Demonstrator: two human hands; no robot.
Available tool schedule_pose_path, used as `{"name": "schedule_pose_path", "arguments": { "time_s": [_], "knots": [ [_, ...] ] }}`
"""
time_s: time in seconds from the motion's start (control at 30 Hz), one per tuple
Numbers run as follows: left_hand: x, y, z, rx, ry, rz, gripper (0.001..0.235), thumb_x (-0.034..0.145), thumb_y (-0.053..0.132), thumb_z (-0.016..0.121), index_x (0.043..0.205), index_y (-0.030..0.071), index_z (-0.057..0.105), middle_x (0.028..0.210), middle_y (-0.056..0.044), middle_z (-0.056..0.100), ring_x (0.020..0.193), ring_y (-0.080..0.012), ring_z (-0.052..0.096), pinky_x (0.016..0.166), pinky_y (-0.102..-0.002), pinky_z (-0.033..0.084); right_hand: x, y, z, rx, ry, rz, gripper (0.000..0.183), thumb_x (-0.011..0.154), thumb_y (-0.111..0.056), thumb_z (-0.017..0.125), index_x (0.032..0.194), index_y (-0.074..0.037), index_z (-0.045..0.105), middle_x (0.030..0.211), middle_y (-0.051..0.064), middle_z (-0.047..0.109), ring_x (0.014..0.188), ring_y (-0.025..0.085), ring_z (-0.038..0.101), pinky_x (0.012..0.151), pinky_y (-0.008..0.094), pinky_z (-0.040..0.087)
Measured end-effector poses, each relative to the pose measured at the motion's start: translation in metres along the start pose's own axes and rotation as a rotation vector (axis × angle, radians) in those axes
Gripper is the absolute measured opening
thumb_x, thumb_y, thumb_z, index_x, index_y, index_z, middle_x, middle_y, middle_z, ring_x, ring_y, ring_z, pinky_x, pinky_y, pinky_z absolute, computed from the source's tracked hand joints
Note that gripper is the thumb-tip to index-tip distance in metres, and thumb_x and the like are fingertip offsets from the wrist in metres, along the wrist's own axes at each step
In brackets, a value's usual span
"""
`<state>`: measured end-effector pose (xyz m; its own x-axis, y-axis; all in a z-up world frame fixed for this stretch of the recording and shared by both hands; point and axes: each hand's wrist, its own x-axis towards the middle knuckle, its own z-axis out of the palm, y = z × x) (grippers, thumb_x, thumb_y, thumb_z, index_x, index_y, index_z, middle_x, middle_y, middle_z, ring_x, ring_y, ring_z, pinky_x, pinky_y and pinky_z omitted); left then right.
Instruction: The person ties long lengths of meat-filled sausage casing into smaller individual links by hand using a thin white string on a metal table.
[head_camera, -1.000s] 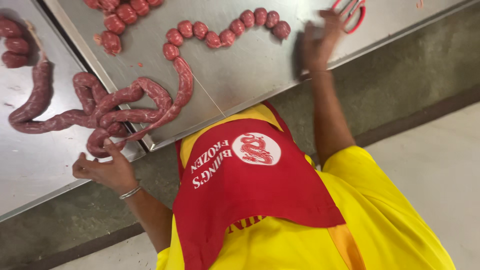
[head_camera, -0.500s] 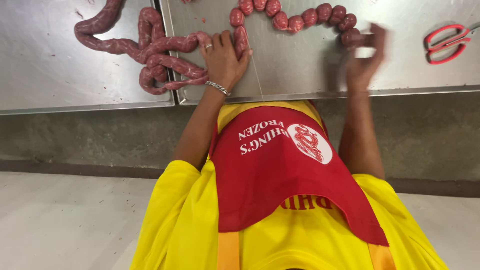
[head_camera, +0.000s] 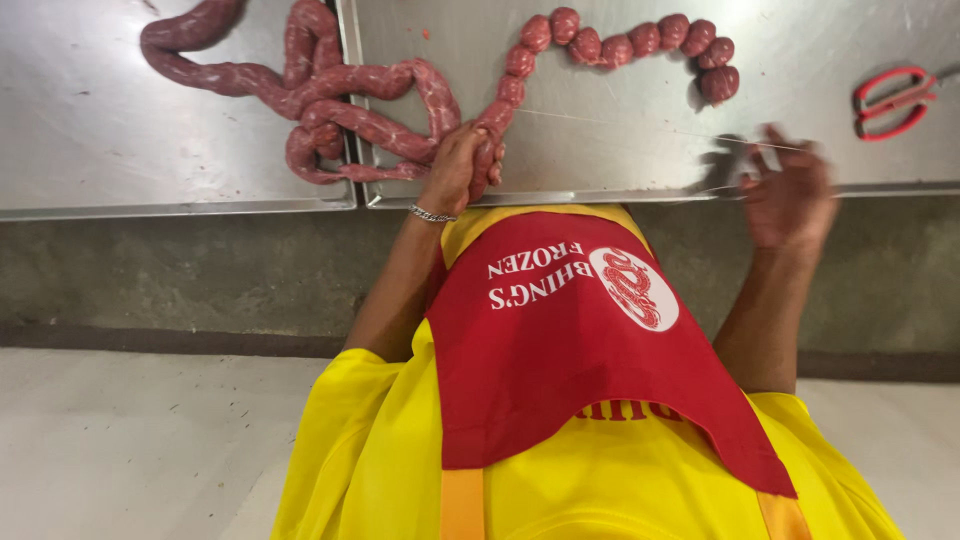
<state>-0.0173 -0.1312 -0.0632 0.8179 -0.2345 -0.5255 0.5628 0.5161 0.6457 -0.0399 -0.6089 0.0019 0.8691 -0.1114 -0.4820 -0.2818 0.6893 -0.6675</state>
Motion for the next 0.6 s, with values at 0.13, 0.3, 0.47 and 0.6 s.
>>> {"name": "schedule_pose_path", "arguments": {
  "time_s": [0.13, 0.3, 0.47, 0.6],
  "knots": [
    [-0.015, 0.014, 0.005, -0.313, -0.121, -0.104, 0.028, 0.108, 0.025, 0.048, 0.109, 0.0, 0.06, 0.095, -0.011, 0.066, 0.079, -0.0197, 0.065, 0.074, -0.036, 0.056, -0.038, -0.072, -0.103, 0.243, -0.055, -0.247, 0.023, 0.114, -0.028, 0.053, 0.093, -0.017, 0.057, 0.133, 0.01, 0.056, 0.117, 0.02, 0.057, 0.093, 0.034, 0.054],
    [-0.014, 0.039, 0.022, -0.146, -0.168, -0.257, 0.033, 0.104, 0.029, 0.054, 0.115, -0.001, 0.059, 0.1, -0.01, 0.069, 0.091, -0.0204, 0.069, 0.086, -0.04, 0.06, -0.044, -0.085, -0.076, -0.42, 0.386, -0.247, 0.02, 0.108, -0.019, 0.057, 0.118, -0.01, 0.072, 0.112, 0.009, 0.069, 0.086, 0.016, 0.066, 0.069, 0.03, 0.051],
    [-0.006, 0.044, 0.024, -0.245, -0.235, -0.319, 0.039, 0.104, 0.031, 0.059, 0.123, -0.003, 0.062, 0.096, -0.008, 0.065, 0.087, -0.0188, 0.065, 0.085, -0.038, 0.059, 0.012, -0.018, 0.033, -1.751, 0.059, -0.422, 0.058, 0.088, -0.02, 0.085, 0.139, -0.002, 0.065, 0.109, 0.016, 0.066, 0.088, 0.029, 0.066, 0.073, 0.04, 0.054],
    [-0.004, 0.033, 0.014, -0.256, -0.232, -0.331, 0.043, 0.101, 0.039, 0.063, 0.114, -0.002, 0.061, 0.088, -0.006, 0.062, 0.074, -0.0146, 0.06, 0.066, -0.029, 0.051, 0.095, 0.023, 0.111, -2.04, -0.01, -0.488, 0.051, 0.074, -0.033, 0.092, 0.108, -0.002, 0.07, 0.098, 0.02, 0.071, 0.082, 0.038, 0.069, 0.07, 0.048, 0.056]
  ]
}}
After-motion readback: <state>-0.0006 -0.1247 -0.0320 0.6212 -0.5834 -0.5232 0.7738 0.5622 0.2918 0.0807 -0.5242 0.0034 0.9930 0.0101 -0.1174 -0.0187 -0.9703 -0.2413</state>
